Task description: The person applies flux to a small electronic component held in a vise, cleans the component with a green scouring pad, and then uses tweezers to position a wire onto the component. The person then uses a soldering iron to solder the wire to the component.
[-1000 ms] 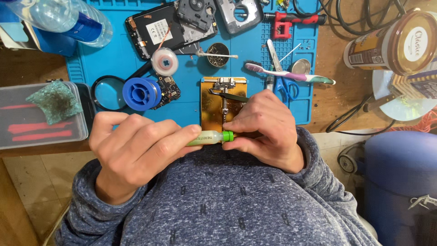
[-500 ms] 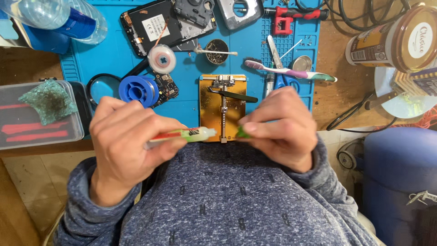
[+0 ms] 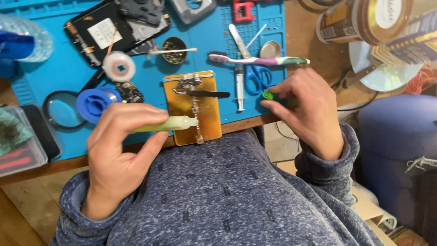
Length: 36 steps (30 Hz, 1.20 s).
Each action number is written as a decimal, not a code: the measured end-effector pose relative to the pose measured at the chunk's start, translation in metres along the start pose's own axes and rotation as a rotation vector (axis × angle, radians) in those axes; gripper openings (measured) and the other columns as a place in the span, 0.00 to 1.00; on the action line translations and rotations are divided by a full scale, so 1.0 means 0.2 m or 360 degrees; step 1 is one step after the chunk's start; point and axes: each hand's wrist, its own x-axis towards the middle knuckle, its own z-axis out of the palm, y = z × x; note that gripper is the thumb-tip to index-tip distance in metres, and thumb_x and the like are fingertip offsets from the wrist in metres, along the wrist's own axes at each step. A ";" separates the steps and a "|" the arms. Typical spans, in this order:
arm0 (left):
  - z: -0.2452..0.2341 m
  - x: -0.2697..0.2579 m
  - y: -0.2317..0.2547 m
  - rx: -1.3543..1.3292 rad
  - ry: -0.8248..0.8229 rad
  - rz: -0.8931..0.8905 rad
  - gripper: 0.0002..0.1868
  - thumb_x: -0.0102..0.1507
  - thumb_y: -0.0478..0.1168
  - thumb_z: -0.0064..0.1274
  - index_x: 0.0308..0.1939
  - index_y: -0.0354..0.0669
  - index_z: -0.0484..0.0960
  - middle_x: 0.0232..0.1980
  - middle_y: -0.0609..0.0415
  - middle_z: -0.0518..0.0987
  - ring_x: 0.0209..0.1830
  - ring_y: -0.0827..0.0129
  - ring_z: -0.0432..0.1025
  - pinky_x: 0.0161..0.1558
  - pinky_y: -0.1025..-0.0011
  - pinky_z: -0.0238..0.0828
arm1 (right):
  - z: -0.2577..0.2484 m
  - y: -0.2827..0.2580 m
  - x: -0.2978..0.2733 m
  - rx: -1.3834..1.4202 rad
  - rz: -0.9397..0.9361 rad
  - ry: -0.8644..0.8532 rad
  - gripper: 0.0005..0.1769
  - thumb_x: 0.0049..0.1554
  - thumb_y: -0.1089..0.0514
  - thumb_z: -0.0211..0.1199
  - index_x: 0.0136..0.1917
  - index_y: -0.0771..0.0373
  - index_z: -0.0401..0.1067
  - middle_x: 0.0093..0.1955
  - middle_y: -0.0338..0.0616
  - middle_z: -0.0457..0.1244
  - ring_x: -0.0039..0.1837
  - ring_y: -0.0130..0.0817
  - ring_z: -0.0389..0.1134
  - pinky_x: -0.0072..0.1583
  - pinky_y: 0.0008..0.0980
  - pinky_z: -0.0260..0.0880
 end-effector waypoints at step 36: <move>0.08 0.00 -0.06 -0.0836 0.0423 -0.0110 0.18 0.73 0.45 0.66 0.58 0.49 0.71 0.52 0.48 0.78 0.55 0.62 0.84 0.63 0.67 0.86 | 0.15 -0.31 0.31 -0.0231 -0.0481 0.0001 0.17 0.68 0.44 0.81 0.53 0.52 0.76 0.45 0.34 0.70 0.50 0.45 0.70 0.57 0.48 0.62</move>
